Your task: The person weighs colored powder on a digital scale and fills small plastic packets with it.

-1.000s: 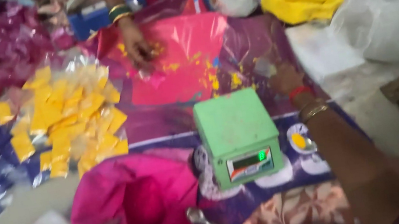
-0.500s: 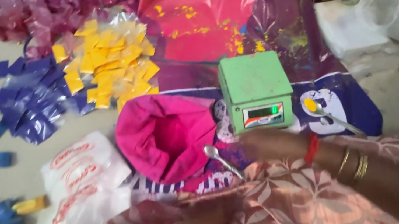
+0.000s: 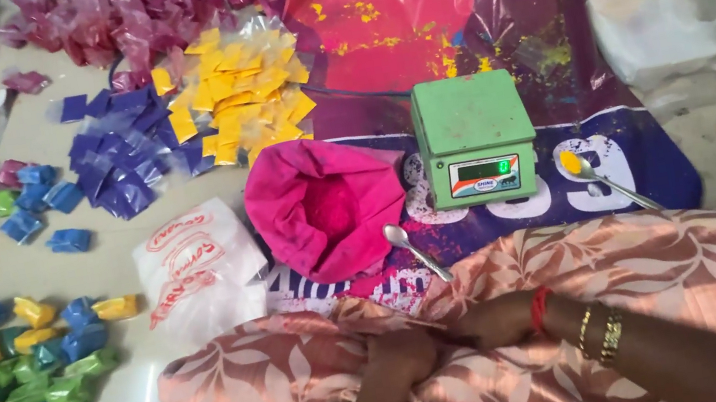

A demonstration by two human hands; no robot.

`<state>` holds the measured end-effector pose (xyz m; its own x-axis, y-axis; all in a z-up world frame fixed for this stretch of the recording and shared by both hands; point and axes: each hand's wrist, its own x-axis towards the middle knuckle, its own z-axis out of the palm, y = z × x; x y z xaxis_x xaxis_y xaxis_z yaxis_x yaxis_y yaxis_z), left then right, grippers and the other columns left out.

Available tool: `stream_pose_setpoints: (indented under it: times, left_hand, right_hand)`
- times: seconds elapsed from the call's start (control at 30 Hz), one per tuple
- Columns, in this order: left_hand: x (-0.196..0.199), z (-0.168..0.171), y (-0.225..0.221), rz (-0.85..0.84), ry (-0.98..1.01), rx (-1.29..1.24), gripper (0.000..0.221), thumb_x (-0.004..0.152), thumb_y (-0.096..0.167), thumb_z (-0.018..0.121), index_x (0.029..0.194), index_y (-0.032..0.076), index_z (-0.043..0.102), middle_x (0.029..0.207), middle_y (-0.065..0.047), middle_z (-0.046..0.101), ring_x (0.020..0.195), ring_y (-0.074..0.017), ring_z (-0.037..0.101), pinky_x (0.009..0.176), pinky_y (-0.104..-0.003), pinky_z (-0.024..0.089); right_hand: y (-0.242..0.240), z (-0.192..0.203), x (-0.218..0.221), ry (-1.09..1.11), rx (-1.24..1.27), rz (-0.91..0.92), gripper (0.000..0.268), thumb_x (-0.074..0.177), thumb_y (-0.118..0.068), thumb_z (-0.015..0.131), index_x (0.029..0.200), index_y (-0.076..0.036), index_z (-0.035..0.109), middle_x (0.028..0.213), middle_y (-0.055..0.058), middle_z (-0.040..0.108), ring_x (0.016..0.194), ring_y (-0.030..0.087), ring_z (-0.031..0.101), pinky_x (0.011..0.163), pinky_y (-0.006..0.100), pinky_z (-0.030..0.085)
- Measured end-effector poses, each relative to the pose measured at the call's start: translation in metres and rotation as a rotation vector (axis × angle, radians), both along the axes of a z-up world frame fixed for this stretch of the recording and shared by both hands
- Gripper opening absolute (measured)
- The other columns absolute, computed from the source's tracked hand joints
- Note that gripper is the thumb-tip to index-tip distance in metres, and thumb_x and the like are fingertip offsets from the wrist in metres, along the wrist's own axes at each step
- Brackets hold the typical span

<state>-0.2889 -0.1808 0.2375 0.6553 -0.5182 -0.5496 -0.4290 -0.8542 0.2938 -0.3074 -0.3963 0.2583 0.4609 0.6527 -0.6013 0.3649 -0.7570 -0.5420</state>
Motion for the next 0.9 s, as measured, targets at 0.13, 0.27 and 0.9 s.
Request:
stream_pose_setpoints:
  times: [0.13, 0.27, 0.9]
  left_hand:
    - [0.005, 0.035, -0.003, -0.021, 0.195, 0.116, 0.049, 0.098, 0.037, 0.044, 0.135, 0.012, 0.066, 0.147, -0.014, 0.057, 0.137, -0.0332, 0.054, 0.116, -0.055, 0.037]
    - [0.003, 0.031, -0.003, 0.0, 0.161, 0.134, 0.056, 0.101, 0.04, 0.045, 0.151, 0.015, 0.048, 0.164, -0.013, 0.03, 0.151, -0.0376, 0.027, 0.12, -0.061, 0.024]
    - [-0.005, 0.033, -0.007, -0.058, 0.131, 0.145, 0.052, 0.103, 0.042, 0.036, 0.141, 0.017, 0.061, 0.148, -0.009, 0.056, 0.138, -0.0258, 0.054, 0.123, -0.054, 0.024]
  right_hand:
    - [0.006, -0.002, 0.005, 0.083, 0.366, -0.034, 0.047, 0.108, -0.02, 0.045, 0.153, -0.007, 0.041, 0.141, 0.022, 0.059, 0.119, 0.034, 0.061, 0.101, 0.045, 0.047]
    - [0.003, -0.033, 0.005, 0.226, 0.299, -0.112, 0.047, 0.108, -0.019, 0.045, 0.152, -0.004, 0.043, 0.139, 0.02, 0.062, 0.12, 0.031, 0.062, 0.103, 0.043, 0.047]
    - [0.054, 0.07, 0.002, -0.165, 0.074, -0.494, 0.045, 0.1, -0.031, 0.037, 0.136, -0.013, 0.058, 0.124, 0.009, 0.071, 0.114, 0.027, 0.068, 0.097, 0.038, 0.05]
